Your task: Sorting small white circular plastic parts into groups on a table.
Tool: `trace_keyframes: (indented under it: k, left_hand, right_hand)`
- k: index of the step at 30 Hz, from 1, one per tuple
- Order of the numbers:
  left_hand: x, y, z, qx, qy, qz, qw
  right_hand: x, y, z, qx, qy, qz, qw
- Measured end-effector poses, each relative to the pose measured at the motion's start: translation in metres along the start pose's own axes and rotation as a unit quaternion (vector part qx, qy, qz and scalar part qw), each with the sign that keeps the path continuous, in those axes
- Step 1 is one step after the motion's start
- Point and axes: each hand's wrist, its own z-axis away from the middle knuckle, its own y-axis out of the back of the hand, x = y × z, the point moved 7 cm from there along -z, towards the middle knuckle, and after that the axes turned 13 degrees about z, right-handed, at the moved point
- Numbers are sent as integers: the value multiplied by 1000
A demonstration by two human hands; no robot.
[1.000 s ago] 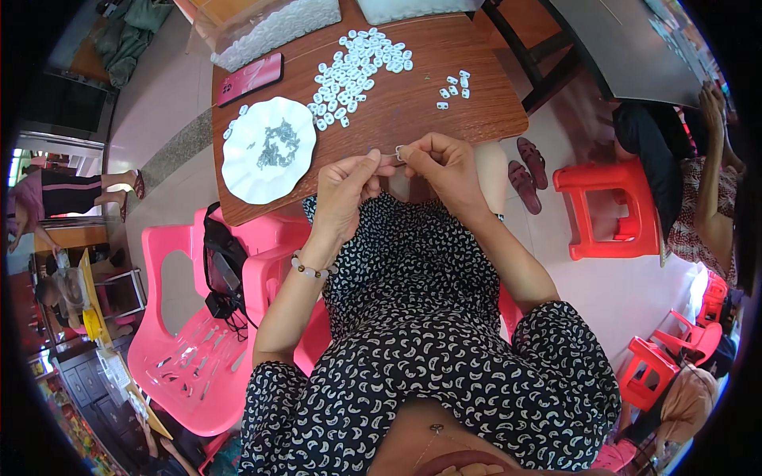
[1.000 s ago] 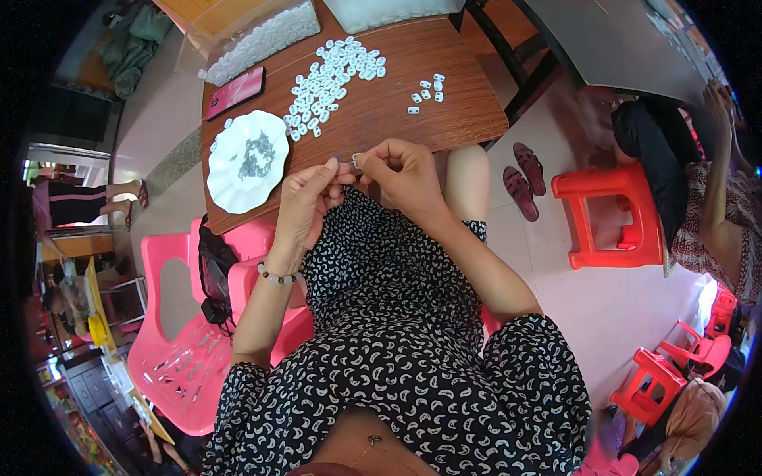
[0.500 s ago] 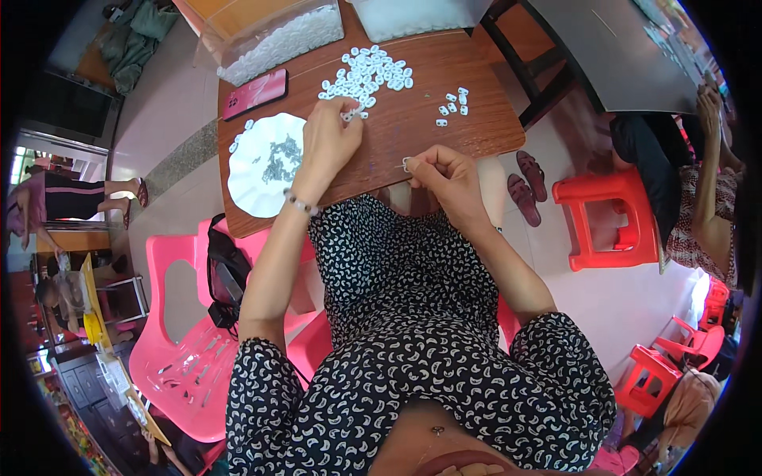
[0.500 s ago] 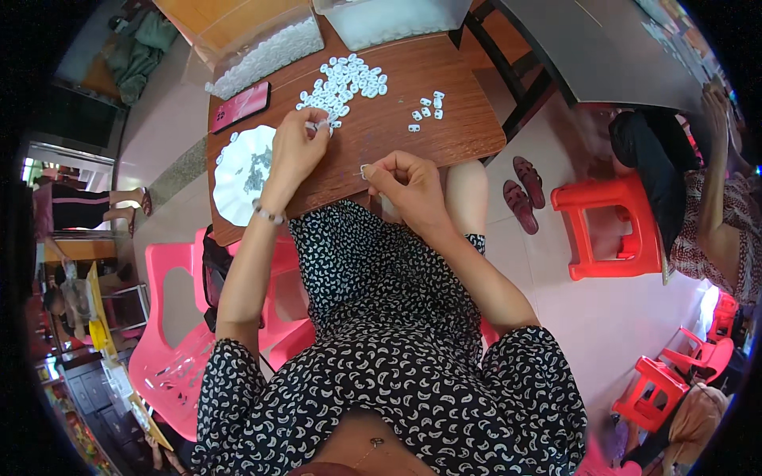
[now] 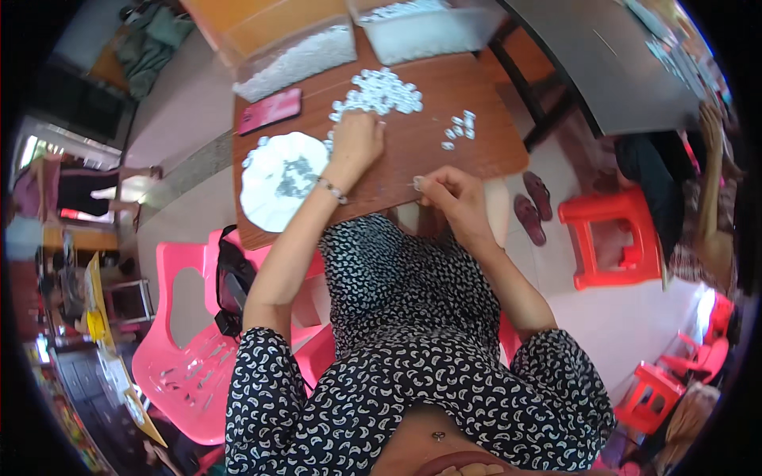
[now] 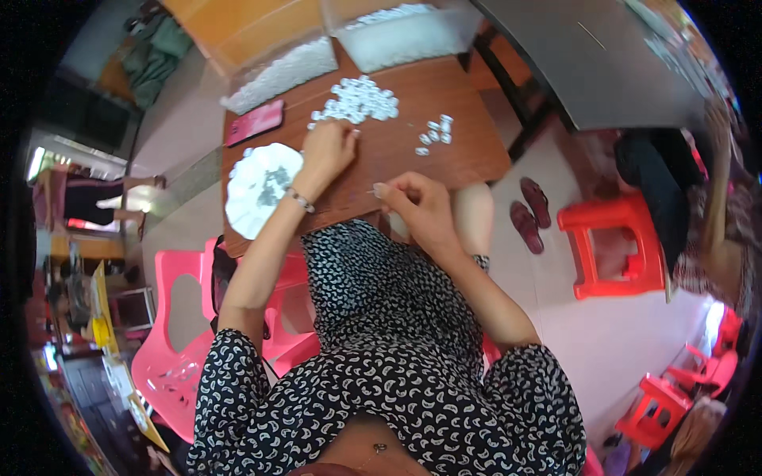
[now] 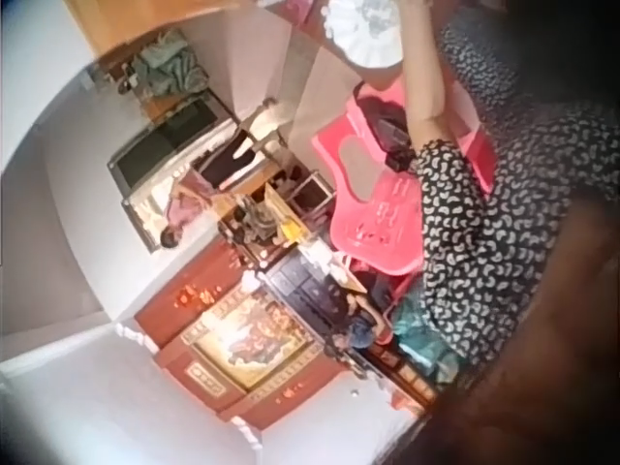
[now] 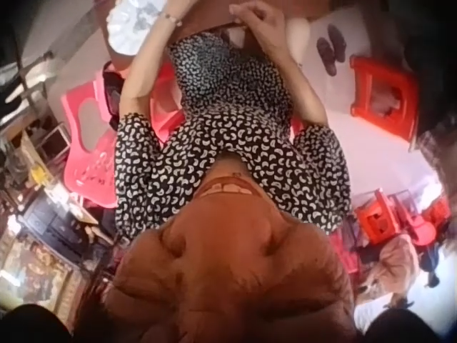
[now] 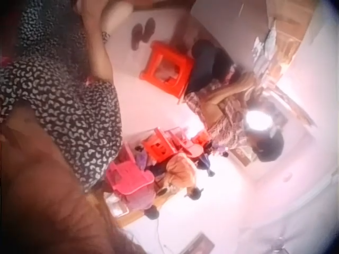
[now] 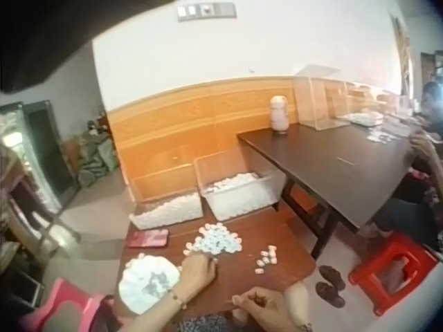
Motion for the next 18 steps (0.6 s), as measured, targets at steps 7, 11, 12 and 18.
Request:
trace_keyframes:
  k: [7,11,12,18]
  left_hand:
    - [23,30,32,61,37,195,978]
    - [20,34,61,59,119,382,915]
    - [19,32,66,56,138,426,893]
    - [20,19,88,9,227,565,793]
  right_hand:
    - [7,-6,12,11,-29,15,999]
    - [9,-13,15,-13,-27,3,1000]
    - [14,-15,14,-18,-35,-19,999]
    - [20,-21,10,-39,-39,-50,997]
